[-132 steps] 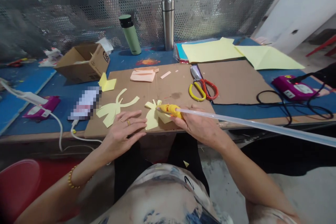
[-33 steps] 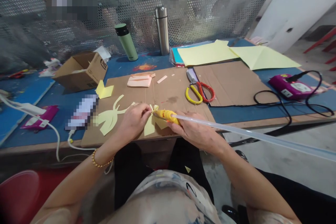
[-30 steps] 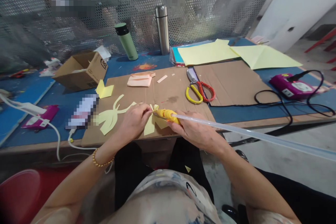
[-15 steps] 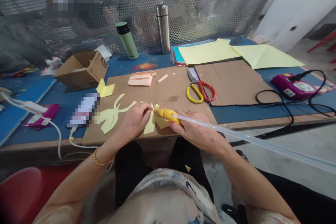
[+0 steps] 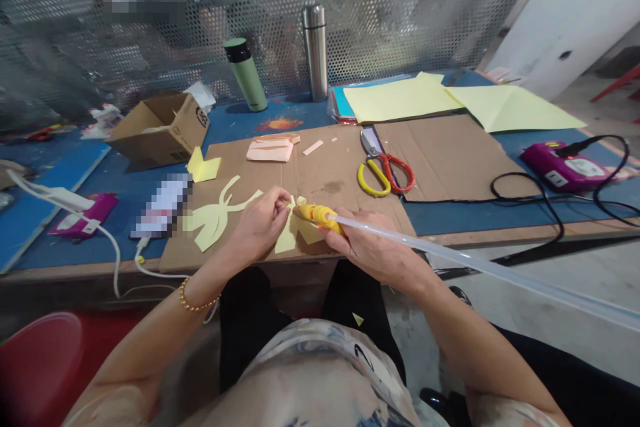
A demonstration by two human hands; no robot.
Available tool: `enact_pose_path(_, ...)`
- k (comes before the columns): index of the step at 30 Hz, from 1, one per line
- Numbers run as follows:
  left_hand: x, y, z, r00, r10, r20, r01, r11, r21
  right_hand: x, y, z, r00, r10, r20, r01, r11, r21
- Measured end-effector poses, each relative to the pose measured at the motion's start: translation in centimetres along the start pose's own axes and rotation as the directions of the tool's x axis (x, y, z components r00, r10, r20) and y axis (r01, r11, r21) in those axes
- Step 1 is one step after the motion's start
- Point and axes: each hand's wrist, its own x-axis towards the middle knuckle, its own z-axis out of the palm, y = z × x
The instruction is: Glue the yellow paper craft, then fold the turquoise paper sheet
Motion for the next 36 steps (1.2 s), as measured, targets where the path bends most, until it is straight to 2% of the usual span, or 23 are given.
enact_pose_path(6, 0.0, 0.3, -0.9, 0.998, -0.040, 0.041, 0.043, 0.997, -0.062, -0.2, 0.1, 0.4, 0.999, 0.000, -0.041, -0.003, 0.998, -0.066)
enact_pose_path(12, -1.0, 0.0, -1.9, 0.994, -0.094, -0.058, 0.091, 0.995, -0.052, -0.3, 0.3, 0.4, 0.999, 0.019, -0.040, -0.023, 0.995, -0.096)
enact_pose_path(17, -2.9, -0.2, -2.0, 0.996, -0.006, -0.094, 0.005, 1.000, -0.013, 0.0, 0.1, 0.2, 0.999, 0.032, -0.036, -0.034, 0.996, -0.079)
enact_pose_path(23, -4.1, 0.1, -1.5, 0.982, 0.150, -0.117, -0.133, 0.981, 0.143, 0.0, 0.1, 0.3, 0.998, 0.055, -0.041, -0.057, 0.997, -0.050)
enact_pose_path(36, -3.2, 0.0, -0.2, 0.977, 0.182, -0.114, -0.139, 0.940, 0.311, 0.0, 0.4, 0.3, 0.989, 0.134, 0.057, -0.130, 0.989, -0.072)
